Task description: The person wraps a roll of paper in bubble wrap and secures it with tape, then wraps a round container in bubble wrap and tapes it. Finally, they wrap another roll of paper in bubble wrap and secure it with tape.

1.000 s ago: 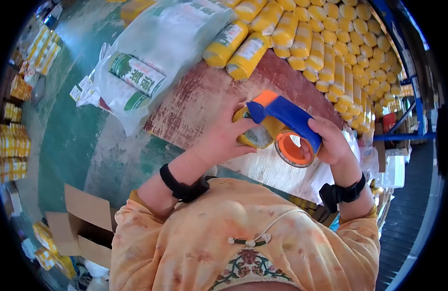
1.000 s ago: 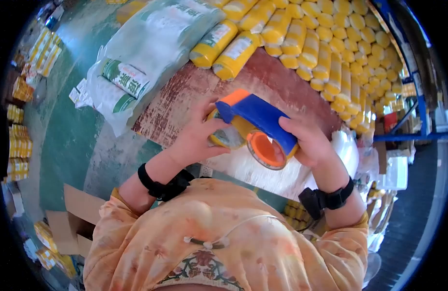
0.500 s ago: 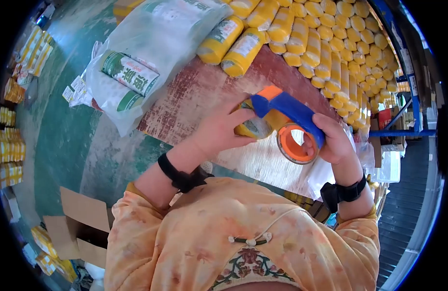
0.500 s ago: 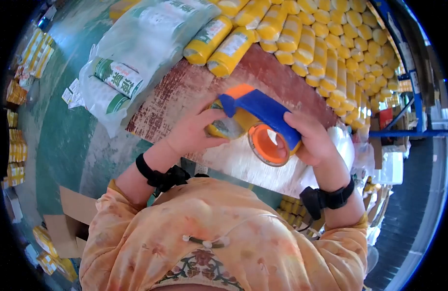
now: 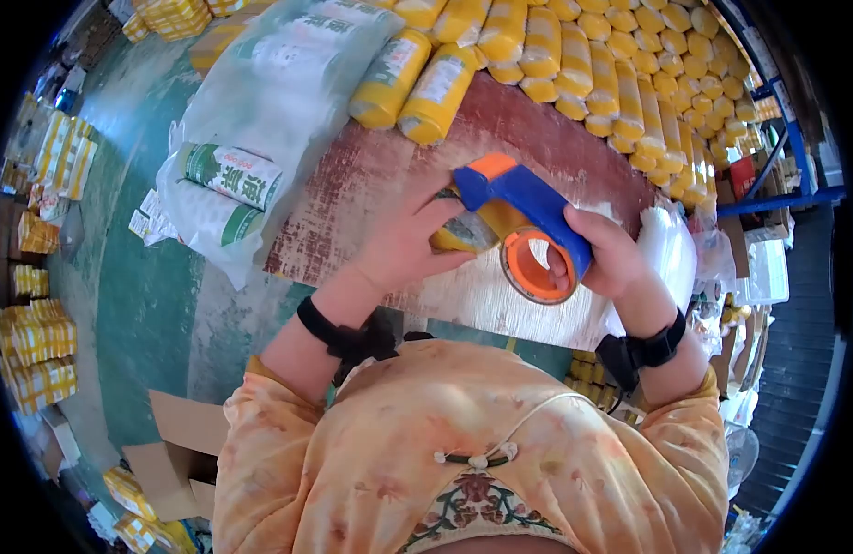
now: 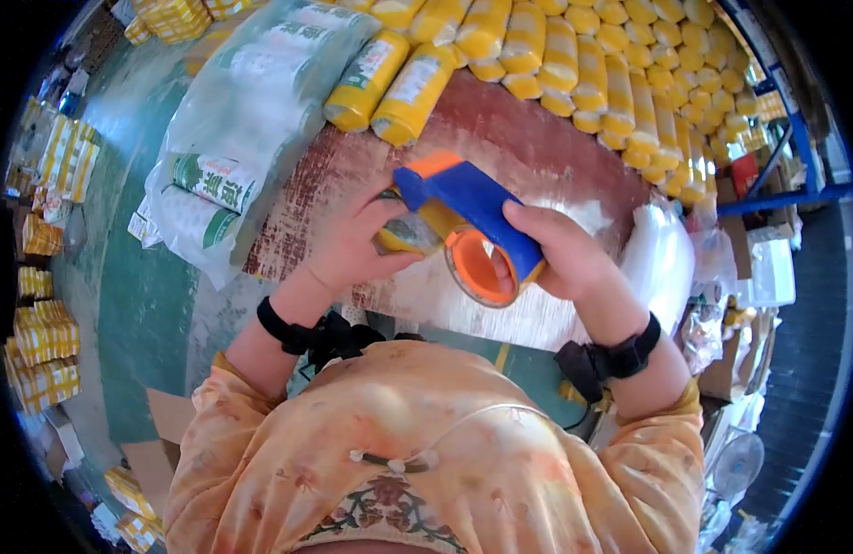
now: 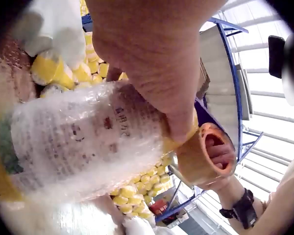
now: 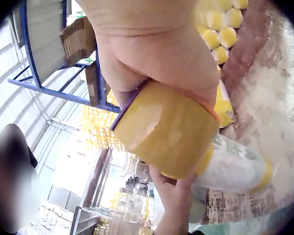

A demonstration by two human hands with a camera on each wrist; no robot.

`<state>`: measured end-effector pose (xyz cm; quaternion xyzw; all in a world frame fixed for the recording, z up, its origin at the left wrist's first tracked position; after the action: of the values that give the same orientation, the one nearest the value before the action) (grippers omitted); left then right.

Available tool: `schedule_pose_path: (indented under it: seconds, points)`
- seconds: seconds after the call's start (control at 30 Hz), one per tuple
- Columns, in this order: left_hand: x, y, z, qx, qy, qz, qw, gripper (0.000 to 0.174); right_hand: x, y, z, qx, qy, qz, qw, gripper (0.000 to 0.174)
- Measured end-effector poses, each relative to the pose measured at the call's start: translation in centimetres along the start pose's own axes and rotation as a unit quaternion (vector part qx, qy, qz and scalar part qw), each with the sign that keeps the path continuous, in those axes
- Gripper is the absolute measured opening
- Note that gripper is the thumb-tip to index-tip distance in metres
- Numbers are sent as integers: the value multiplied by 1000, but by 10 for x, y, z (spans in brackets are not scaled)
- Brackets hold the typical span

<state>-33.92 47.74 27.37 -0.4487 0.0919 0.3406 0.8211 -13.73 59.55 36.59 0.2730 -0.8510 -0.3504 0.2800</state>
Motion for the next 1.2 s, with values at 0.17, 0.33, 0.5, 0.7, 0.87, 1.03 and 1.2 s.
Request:
schedule_pose_path:
  seconds: [0.17,0.33,0.5,0.7,0.87,1.03,1.2]
  points:
    - [-11,19,13,28,-9,-16,999,49,-13,-4,-19,-10,-7,-28,1000,39]
    - [-24,39,26,-8,-17,-42,999,50,-32,-59,-60,-30,-39,52,997,43]
    - [-16,40,36,-63,-17,-110,992,53,-39,-79,-38,-46,-8,93,995,39]
    - [-16,40,48,-10,73,22,997,55,-41,-84,-24,-44,9,118,992,35]
    - [3,90,68,-81,19,-31,996,45,-47,-88,31,-65,28,193,979,33]
    - [34,148,90,-238,-28,-46,970,46,-36,-62,99,-28,-55,284,957,28]
    - [52,164,80,-237,-90,-25,967,52,-36,-61,137,24,-66,301,951,24]
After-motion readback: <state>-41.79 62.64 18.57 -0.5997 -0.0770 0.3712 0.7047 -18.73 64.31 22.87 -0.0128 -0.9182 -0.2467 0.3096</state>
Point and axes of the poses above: each hand's wrist, its own z-axis towards the middle knuckle, its own x-axis out of the palm, y = z × x, the point moved 2 cm from there along z, towards the middle knuckle, and after that the axes turned 4 degrees about -y, right-handed, at the moved point
